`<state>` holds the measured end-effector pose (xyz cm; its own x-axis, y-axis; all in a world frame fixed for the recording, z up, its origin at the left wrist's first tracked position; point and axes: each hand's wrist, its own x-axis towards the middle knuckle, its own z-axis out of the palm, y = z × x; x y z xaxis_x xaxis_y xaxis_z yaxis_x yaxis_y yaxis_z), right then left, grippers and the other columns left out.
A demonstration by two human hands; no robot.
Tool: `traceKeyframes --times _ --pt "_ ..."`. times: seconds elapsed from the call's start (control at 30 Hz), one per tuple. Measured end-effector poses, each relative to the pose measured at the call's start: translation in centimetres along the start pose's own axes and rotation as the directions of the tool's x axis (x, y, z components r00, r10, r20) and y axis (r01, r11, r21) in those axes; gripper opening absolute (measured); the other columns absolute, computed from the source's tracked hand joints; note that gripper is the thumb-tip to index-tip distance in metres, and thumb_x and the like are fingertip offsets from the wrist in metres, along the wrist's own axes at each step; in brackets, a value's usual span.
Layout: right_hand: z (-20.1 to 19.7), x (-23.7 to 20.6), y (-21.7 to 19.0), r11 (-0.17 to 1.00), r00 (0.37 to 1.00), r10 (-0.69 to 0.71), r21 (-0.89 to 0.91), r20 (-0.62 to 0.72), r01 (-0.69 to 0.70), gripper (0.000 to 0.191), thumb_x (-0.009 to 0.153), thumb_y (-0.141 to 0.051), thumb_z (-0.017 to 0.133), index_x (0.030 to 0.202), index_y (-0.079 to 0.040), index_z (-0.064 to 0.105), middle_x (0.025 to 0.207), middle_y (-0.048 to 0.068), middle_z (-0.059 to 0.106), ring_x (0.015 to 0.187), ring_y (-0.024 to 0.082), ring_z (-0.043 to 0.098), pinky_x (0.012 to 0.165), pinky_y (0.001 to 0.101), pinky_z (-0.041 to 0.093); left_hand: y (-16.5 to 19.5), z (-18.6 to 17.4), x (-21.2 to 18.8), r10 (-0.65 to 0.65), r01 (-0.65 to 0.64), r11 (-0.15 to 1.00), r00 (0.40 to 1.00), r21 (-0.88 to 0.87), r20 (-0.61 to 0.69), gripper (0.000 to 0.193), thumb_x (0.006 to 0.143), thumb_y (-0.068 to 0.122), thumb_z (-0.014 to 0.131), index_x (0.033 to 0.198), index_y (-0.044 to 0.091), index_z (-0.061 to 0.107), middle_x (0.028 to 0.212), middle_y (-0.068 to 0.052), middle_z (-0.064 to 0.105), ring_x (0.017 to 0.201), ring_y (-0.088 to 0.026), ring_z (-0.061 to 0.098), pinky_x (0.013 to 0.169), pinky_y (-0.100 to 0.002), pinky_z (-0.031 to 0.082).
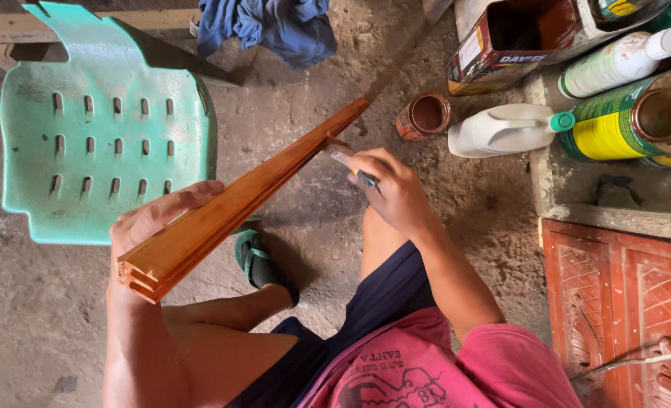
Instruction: The person sits on a low stool holding a bundle of long wooden strips and brushes stain onto them with a paintbrush, dipping the brush into a stain can and rotating the strips to coat different sides. At the end the person carries the strips to a workbench and sets the brush and can down.
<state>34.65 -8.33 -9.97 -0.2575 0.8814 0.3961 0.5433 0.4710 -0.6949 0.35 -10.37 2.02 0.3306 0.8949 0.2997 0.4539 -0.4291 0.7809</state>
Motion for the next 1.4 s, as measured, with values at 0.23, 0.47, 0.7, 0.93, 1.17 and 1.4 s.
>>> traceKeyframes --times 0.23,0.47,0.7,0.93,1.17,1.4 --pt "-2.8 -0.5 -4.9 0.984 0.985 -0.172 0.048 -0.012 0.173 0.025 0.095 -0.015 0.079 0.116 -0.01 0.066 0.114 0.008 0.069 0.091 0.021 0.073 0.074 0.0319 0.061 -0.1 0.4 -0.5 -0.018 0.018 0.997 1.0 -0.079 0.004 0.032 0.089 0.007 0.076 0.119 0.007 0.064 0.125 -0.013 0.074 0.118 -0.025 0.074 0.096 -0.033 0.062" --pt "-3.9 0.4 -4.8 0.988 0.997 -0.051 0.15 0.052 0.043 0.026 0.094 -0.01 0.081 0.116 -0.01 0.068 0.112 0.01 0.071 0.092 0.02 0.074 0.075 0.0324 0.062 -0.1 0.3 -0.7 0.018 -0.012 0.986 0.999 -0.167 0.031 0.029 0.094 0.006 0.07 0.123 0.006 0.064 0.129 -0.017 0.073 0.116 -0.028 0.074 0.096 -0.034 0.061" --pt "-5.0 -0.1 -4.6 0.957 0.995 -0.091 0.28 0.05 0.073 0.028 0.092 -0.008 0.082 0.116 -0.011 0.069 0.116 0.009 0.073 0.103 0.023 0.076 0.083 0.0336 0.063 0.5 0.3 -0.5 0.051 -0.05 0.996 0.999 -0.073 0.013 0.032 0.09 0.004 0.076 0.12 0.003 0.064 0.125 -0.017 0.072 0.115 -0.028 0.074 0.096 -0.034 0.061" --pt "-5.0 -1.2 -5.0 0.933 0.99 -0.145 0.332 0.001 0.136 0.031 0.091 -0.01 0.082 0.117 -0.014 0.067 0.114 0.009 0.072 0.1 0.023 0.076 0.078 0.033 0.064 0.2 1.0 0.4 0.155 -0.152 0.986 0.987 0.075 -0.04 0.03 0.093 0.009 0.078 0.118 0.004 0.063 0.122 -0.012 0.074 0.113 -0.026 0.075 0.092 -0.032 0.062" --pt "-5.7 1.1 -7.5 0.951 0.989 -0.147 0.272 -0.023 0.148 0.036 0.088 -0.008 0.085 0.117 -0.014 0.065 0.115 0.011 0.073 0.09 0.018 0.076 0.07 0.0284 0.061 0.9 1.1 1.4 0.12 -0.11 0.982 0.991 0.154 -0.057 0.021 0.097 0.01 0.073 0.116 0.004 0.065 0.125 -0.008 0.073 0.11 -0.022 0.075 0.09 -0.031 0.06" --pt "-8.0 3.0 -14.7 0.848 0.865 -0.484 0.173 -0.131 0.5 0.04 0.083 -0.013 0.089 0.114 -0.012 0.064 0.115 0.01 0.07 0.096 0.021 0.075 0.07 0.0351 0.05 1.5 1.1 2.4 0.004 0.001 0.998 0.996 0.057 -0.086 0.024 0.096 0.001 0.067 0.12 0.002 0.068 0.123 -0.013 0.072 0.111 -0.025 0.072 0.094 -0.032 0.056"
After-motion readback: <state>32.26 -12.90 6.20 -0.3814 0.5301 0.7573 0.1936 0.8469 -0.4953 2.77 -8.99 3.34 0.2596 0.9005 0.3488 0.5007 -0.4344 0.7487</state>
